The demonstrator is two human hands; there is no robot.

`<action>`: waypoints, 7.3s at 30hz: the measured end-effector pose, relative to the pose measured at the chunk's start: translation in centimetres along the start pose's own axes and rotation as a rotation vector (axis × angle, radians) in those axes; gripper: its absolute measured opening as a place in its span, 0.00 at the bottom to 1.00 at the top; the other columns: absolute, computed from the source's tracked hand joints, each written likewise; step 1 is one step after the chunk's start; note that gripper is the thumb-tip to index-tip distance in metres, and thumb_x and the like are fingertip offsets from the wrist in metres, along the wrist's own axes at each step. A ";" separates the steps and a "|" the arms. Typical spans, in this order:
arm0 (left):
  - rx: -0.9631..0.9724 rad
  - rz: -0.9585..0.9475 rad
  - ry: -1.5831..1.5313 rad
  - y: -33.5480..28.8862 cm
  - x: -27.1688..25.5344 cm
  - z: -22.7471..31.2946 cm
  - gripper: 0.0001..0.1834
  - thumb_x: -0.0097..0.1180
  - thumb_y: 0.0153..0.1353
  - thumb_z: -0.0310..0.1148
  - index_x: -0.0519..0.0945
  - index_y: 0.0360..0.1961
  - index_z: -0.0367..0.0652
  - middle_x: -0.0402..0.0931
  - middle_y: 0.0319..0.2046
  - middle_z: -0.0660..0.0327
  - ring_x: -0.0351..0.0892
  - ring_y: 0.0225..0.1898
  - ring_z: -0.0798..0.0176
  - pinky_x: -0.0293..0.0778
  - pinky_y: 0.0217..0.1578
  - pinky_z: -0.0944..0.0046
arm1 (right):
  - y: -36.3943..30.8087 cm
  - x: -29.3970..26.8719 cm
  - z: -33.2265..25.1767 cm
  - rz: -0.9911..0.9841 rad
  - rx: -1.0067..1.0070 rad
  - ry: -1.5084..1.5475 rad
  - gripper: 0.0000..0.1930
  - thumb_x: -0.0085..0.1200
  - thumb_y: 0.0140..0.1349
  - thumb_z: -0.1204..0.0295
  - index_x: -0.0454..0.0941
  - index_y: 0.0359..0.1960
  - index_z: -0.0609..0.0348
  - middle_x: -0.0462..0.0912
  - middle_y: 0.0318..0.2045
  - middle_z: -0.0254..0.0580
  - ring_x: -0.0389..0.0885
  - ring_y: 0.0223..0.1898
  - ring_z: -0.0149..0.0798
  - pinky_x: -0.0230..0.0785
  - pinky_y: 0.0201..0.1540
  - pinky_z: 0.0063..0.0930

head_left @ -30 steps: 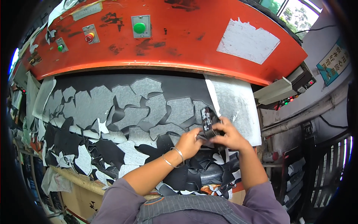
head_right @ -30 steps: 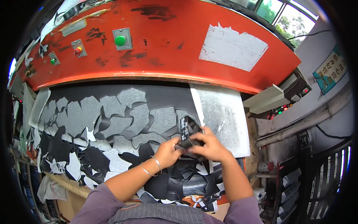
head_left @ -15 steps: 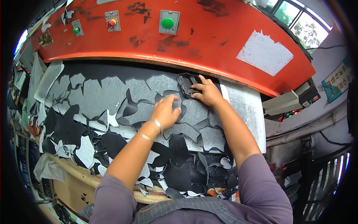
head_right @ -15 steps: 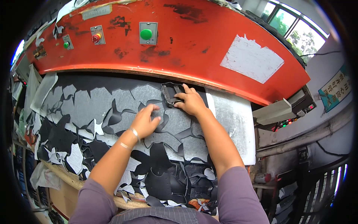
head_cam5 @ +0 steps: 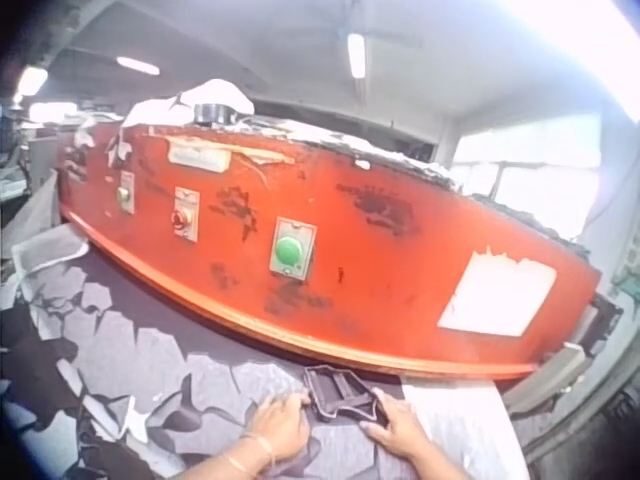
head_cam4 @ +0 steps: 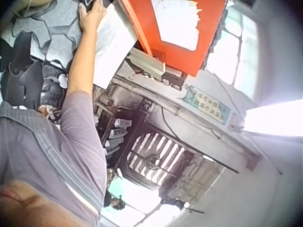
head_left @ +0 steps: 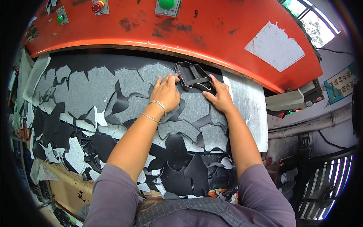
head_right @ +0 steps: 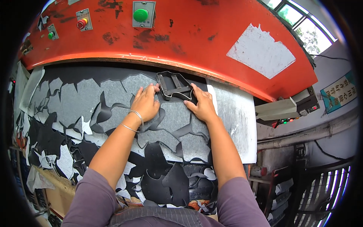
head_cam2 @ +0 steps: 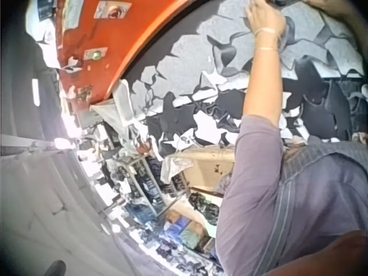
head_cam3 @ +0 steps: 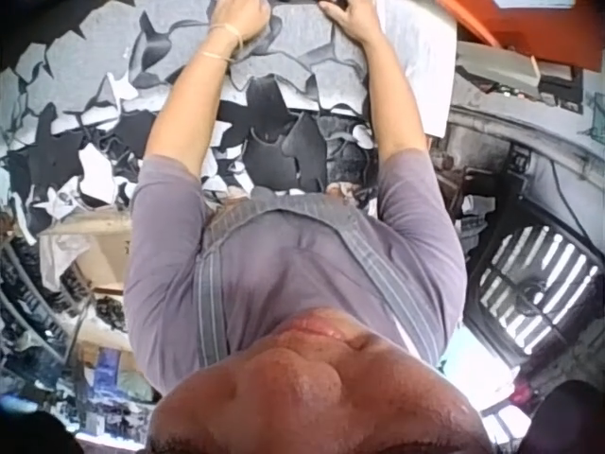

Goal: Die cutting leather pieces for shoe manufacturing using a hydraulic press.

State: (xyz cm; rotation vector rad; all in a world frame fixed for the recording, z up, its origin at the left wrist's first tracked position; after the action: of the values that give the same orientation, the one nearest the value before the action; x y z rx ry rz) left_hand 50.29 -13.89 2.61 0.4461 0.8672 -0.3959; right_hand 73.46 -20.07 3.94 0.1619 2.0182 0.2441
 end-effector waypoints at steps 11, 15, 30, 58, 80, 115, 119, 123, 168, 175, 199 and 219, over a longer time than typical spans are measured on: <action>0.023 -0.003 -0.001 -0.1 0.2 0.0 0.22 0.49 0.55 0.28 0.66 0.52 0.40 0.66 0.62 0.54 0.58 0.68 0.53 0.45 0.69 0.50 | -0.1 0.3 0.2 -0.101 0.034 -0.010 0.39 0.58 0.58 0.56 0.55 0.68 0.57 0.73 0.56 0.57 0.70 0.57 0.55 0.50 0.64 0.41; 0.078 0.059 -0.009 0.1 1.0 -0.3 0.20 0.50 0.53 0.28 0.65 0.48 0.42 0.67 0.62 0.53 0.59 0.67 0.51 0.48 0.68 0.47 | -0.1 0.4 0.3 -0.099 0.053 -0.053 0.39 0.57 0.59 0.55 0.55 0.68 0.59 0.70 0.59 0.58 0.68 0.59 0.57 0.50 0.65 0.42; 0.129 0.006 -0.050 -1.2 1.2 0.0 0.17 0.52 0.57 0.29 0.67 0.48 0.41 0.67 0.61 0.53 0.57 0.68 0.50 0.46 0.68 0.47 | 0.8 -4.0 -2.5 0.122 -0.366 -0.293 0.09 0.57 0.55 0.74 0.81 0.39 0.58 0.81 0.39 0.43 0.78 0.41 0.47 0.71 0.46 0.38; 0.150 0.031 0.005 -1.5 -2.1 -2.2 0.15 0.51 0.56 0.28 0.70 0.45 0.41 0.72 0.58 0.52 0.62 0.65 0.48 0.48 0.67 0.47 | -1.3 0.5 2.3 0.353 0.035 0.155 0.19 0.67 0.43 0.64 0.77 0.36 0.57 0.79 0.37 0.46 0.76 0.45 0.49 0.70 0.48 0.36; 0.137 -0.183 0.081 5.0 -0.4 0.0 0.39 0.50 0.57 0.32 0.50 0.68 0.35 0.63 0.66 0.56 0.58 0.68 0.56 0.42 0.68 0.51 | -1.5 0.7 0.1 0.244 0.153 0.042 0.40 0.65 0.50 0.53 0.65 0.61 0.62 0.76 0.54 0.52 0.71 0.56 0.54 0.56 0.63 0.40; -0.419 0.595 -0.319 -3.3 -39.1 -29.4 0.31 0.47 0.60 0.27 0.62 0.67 0.41 0.71 0.58 0.56 0.69 0.59 0.65 0.60 0.59 0.69 | 8.5 -2.4 -24.8 0.644 0.014 0.310 0.19 0.58 0.59 0.58 0.66 0.40 0.55 0.80 0.22 0.48 0.80 0.26 0.57 0.70 0.27 0.50; -0.112 0.281 -0.017 -12.0 -32.9 -24.3 0.16 0.43 0.66 0.28 0.76 0.50 0.33 0.78 0.47 0.55 0.75 0.48 0.62 0.68 0.52 0.64 | -0.7 0.7 -24.9 0.196 -0.066 0.381 0.21 0.58 0.58 0.53 0.68 0.38 0.56 0.78 0.21 0.50 0.79 0.28 0.58 0.70 0.30 0.49; -0.269 -0.137 -0.189 -25.7 -19.9 -10.5 0.08 0.61 0.53 0.33 0.82 0.23 0.39 0.81 0.21 0.58 0.81 0.24 0.62 0.75 0.27 0.64 | -14.3 3.1 -26.3 -0.629 -0.207 0.233 0.24 0.59 0.55 0.51 0.75 0.40 0.61 0.80 0.32 0.54 0.80 0.37 0.56 0.73 0.40 0.47; 0.130 -0.238 -0.761 -1.0 3.9 6.0 0.34 0.65 0.51 0.29 0.68 0.59 0.36 0.79 0.38 0.53 0.80 0.32 0.70 0.74 0.28 0.71 | -6.2 -3.1 -5.5 -0.080 0.386 0.606 0.19 0.49 0.60 0.58 0.74 0.21 0.62 0.72 0.20 0.29 0.66 0.26 0.28 0.58 0.29 0.27; 0.196 -0.278 -0.499 -7.0 2.6 9.0 0.09 0.59 0.59 0.32 0.76 0.27 0.38 0.79 0.22 0.55 0.81 0.23 0.58 0.74 0.26 0.61 | -4.7 -5.9 -4.2 0.024 0.434 0.563 0.21 0.51 0.58 0.57 0.80 0.32 0.68 0.82 0.25 0.45 0.75 0.29 0.34 0.66 0.33 0.31; 0.245 -0.641 -0.483 -18.7 -3.4 5.0 0.10 0.57 0.60 0.37 0.80 0.36 0.42 0.78 0.34 0.52 0.78 0.38 0.45 0.74 0.40 0.55 | -3.4 -5.7 -4.2 -0.153 0.419 0.472 0.45 0.61 0.47 0.60 0.58 0.66 0.69 0.76 0.52 0.56 0.75 0.54 0.44 0.64 0.57 0.31; -0.095 -0.373 -0.627 -18.2 -7.5 1.1 0.31 0.66 0.52 0.48 0.77 0.53 0.42 0.78 0.38 0.53 0.77 0.37 0.57 0.75 0.40 0.62 | -0.6 2.9 -4.0 -0.052 0.216 0.083 0.58 0.69 0.40 0.45 0.51 0.69 0.64 0.69 0.60 0.60 0.63 0.64 0.56 0.47 0.66 0.49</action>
State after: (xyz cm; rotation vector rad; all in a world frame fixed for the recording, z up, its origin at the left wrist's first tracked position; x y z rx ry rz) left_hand 37.50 -28.58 5.33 0.0517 0.3485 -0.7841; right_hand 68.53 -20.43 2.99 0.2373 2.1258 -0.0006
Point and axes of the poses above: each hand's wrist, its own y-axis towards the middle knuckle, its own x-axis out of the palm, z = x × y, the point moved 2 cm from there along y, towards the middle knuckle
